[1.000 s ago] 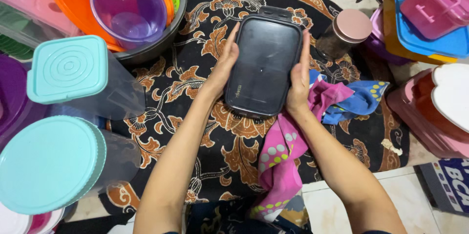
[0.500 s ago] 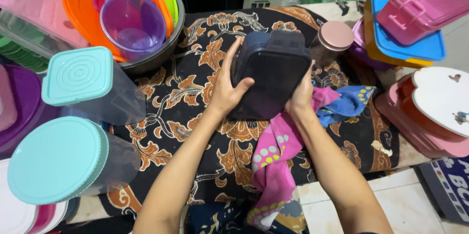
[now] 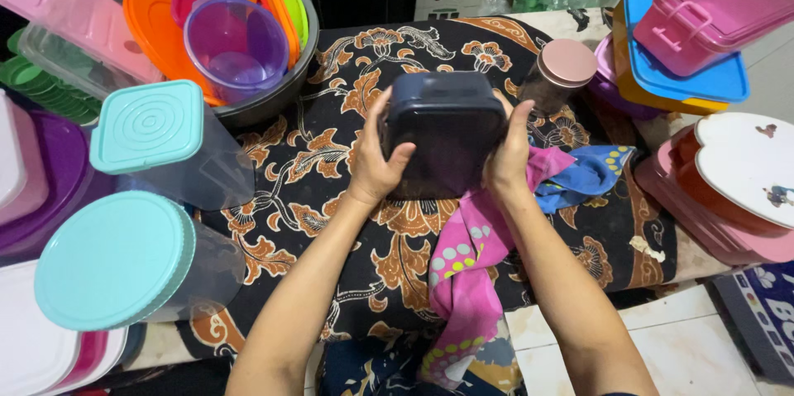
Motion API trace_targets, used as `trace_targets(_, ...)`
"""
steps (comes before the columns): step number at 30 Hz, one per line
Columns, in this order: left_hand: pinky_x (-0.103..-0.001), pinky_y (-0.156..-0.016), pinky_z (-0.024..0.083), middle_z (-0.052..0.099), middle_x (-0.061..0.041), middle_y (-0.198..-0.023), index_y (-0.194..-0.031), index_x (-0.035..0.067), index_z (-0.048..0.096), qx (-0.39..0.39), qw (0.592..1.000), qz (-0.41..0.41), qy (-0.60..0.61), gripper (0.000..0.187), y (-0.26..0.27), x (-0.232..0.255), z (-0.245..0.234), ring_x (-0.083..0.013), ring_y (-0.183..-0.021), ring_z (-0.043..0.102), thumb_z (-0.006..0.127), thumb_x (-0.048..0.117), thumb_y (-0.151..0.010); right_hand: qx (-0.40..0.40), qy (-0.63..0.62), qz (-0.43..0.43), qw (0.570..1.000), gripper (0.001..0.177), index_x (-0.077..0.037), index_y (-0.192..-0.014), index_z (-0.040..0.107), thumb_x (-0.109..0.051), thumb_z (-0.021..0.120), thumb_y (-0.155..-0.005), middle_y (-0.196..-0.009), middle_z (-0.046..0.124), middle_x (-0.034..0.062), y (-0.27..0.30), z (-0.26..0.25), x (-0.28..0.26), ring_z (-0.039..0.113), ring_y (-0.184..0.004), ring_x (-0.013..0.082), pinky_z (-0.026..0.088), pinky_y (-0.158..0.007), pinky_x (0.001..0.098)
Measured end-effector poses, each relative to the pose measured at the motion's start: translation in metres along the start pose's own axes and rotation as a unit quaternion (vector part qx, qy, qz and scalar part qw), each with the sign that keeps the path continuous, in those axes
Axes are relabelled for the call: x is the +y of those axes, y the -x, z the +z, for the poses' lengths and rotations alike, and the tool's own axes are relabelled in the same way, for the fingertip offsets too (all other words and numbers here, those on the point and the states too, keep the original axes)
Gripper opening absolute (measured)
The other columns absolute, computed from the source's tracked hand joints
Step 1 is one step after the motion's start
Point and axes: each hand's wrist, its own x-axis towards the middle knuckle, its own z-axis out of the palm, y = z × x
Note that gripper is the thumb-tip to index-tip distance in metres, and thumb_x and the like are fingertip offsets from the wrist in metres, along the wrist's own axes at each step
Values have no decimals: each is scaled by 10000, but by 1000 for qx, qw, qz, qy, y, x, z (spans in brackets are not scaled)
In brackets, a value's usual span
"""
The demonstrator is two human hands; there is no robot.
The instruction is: The person wipes the exterior and interior of several plastic containers and lids using a cloth. They open and close a bento-style container, wipe its compartments, and then clean a small glass jar and its lid.
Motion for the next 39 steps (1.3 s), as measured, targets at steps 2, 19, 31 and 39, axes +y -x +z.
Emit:
trace_targets(2, -399, -1254, 398, 495, -206, -1567, -1601, 19, 306, -15, 1000, 26, 3, 892, 2, 2, 0, -313, -1486, 510, 638, 584, -995, 41, -52, 67, 996, 755, -1, -1372, 596, -613, 294, -1048, -1296, 683, 137, 3, 7, -7, 666, -1177, 243, 499, -1087, 398)
trace_targets(19, -337, -1147, 368, 617, -129, -1324, -1408, -33, 556, 14, 962, -162, 219, 768, 14, -11, 6, -223, -1273, 548, 245, 594, -1091, -45, -123, 120, 984, 553, -71, -1246, 547, -551, 343, -1064, -1200, 626, 74, 13, 14, -11, 607, -1166, 209, 451, -1093, 369)
trace_targets(31, -333, -1082, 421, 656, -137, -1230, -1314, -65, 612, 14, 958, -152, 243, 548, 16, -18, 2, -219, -1159, 597, 312, 356, -1131, -136, 114, 41, 983, 768, -41, -708, 505, -678, 250, -1054, -732, 540, 64, -20, 7, 1, 505, -699, 160, 439, -691, 293)
trace_targets(39, -301, -1109, 394, 637, -98, -1315, -1345, -35, 589, 58, 940, -206, 264, 548, 17, -52, 11, -178, -1223, 573, 323, 385, -1116, -61, 82, 172, 980, 751, -84, -749, 563, -670, 287, -1127, -693, 542, 35, -61, -26, 33, 518, -640, 149, 420, -605, 274)
